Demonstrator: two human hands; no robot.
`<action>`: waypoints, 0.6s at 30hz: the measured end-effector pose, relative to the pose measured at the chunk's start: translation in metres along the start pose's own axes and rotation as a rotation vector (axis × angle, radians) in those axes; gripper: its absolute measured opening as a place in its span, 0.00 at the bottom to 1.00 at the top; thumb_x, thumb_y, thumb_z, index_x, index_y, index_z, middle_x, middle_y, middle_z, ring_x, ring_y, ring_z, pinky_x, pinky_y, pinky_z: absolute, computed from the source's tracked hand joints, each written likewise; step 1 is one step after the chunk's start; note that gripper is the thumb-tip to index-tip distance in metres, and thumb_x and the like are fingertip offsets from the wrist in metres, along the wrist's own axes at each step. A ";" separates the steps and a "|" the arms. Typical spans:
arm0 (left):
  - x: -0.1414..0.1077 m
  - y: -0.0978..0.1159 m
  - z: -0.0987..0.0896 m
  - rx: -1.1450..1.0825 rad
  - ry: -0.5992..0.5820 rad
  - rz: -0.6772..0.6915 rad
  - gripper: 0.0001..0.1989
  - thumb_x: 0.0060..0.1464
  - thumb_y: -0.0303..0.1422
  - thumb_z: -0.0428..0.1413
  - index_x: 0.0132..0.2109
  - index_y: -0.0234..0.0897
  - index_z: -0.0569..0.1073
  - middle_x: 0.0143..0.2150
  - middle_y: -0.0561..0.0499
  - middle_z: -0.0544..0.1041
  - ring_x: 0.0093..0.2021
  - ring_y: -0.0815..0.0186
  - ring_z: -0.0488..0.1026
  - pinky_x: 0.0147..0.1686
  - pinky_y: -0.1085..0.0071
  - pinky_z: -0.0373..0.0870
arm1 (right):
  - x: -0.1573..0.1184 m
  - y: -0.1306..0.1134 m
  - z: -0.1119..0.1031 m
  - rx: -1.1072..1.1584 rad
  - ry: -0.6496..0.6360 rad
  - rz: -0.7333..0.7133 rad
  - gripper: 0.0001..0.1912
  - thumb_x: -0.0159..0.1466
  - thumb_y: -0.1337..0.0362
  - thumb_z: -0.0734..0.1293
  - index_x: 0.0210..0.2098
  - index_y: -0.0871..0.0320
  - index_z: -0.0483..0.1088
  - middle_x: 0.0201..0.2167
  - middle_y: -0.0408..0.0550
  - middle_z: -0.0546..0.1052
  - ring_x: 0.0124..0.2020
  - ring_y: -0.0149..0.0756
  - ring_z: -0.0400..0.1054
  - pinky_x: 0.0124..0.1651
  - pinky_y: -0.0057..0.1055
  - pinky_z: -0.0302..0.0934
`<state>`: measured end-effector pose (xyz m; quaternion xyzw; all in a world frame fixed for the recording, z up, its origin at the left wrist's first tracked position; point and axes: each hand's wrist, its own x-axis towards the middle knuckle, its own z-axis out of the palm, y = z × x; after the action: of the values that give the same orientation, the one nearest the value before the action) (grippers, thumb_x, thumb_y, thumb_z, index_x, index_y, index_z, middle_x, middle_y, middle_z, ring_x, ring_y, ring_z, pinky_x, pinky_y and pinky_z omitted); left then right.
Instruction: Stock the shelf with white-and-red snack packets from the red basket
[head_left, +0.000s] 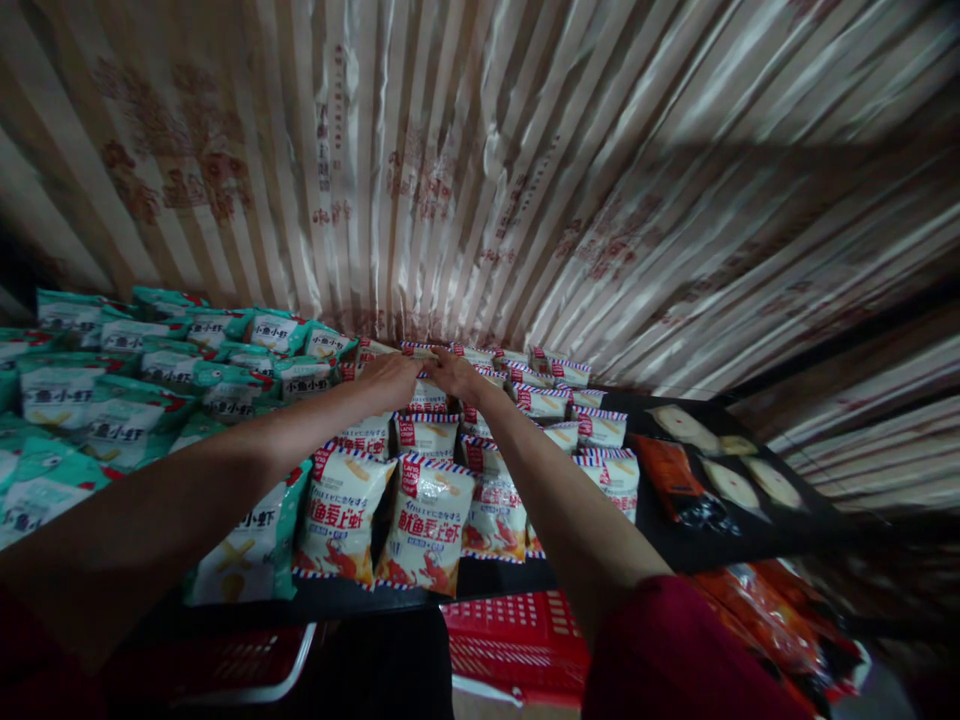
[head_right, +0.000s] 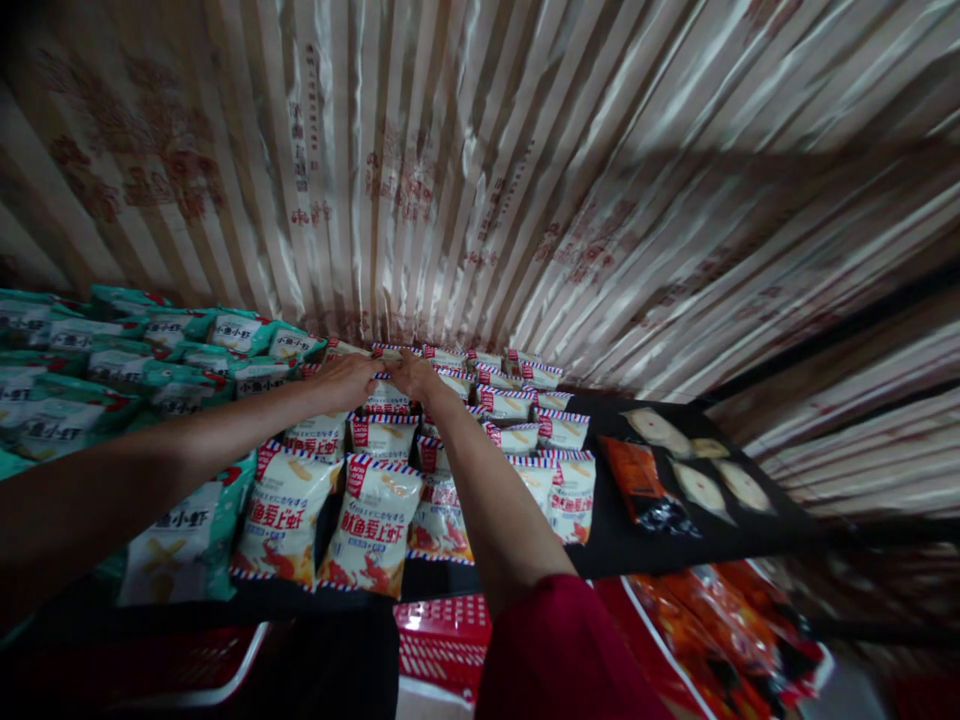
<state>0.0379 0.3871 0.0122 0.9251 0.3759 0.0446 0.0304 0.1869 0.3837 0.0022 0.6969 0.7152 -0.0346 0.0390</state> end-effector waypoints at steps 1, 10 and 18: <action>0.001 -0.001 0.001 -0.001 0.003 -0.001 0.15 0.58 0.28 0.45 0.50 0.36 0.71 0.45 0.42 0.77 0.45 0.59 0.75 0.41 0.67 0.71 | 0.000 0.000 0.000 0.003 -0.005 0.008 0.17 0.68 0.62 0.55 0.52 0.56 0.67 0.52 0.54 0.71 0.49 0.42 0.69 0.46 0.31 0.65; 0.001 0.000 0.001 -0.007 -0.021 -0.028 0.15 0.58 0.27 0.45 0.49 0.35 0.70 0.45 0.41 0.77 0.45 0.58 0.75 0.42 0.67 0.70 | 0.002 -0.003 -0.002 -0.003 -0.034 -0.056 0.16 0.67 0.62 0.56 0.52 0.58 0.66 0.51 0.56 0.71 0.49 0.43 0.69 0.45 0.31 0.64; 0.001 0.003 -0.002 -0.013 -0.041 -0.034 0.15 0.58 0.28 0.45 0.49 0.34 0.71 0.46 0.41 0.76 0.46 0.58 0.74 0.43 0.66 0.70 | 0.005 0.003 0.006 0.030 0.016 -0.013 0.15 0.67 0.62 0.56 0.50 0.58 0.68 0.46 0.54 0.74 0.45 0.42 0.71 0.42 0.31 0.64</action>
<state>0.0405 0.3859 0.0144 0.9192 0.3903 0.0275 0.0450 0.1897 0.3884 -0.0039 0.6930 0.7195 -0.0402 0.0224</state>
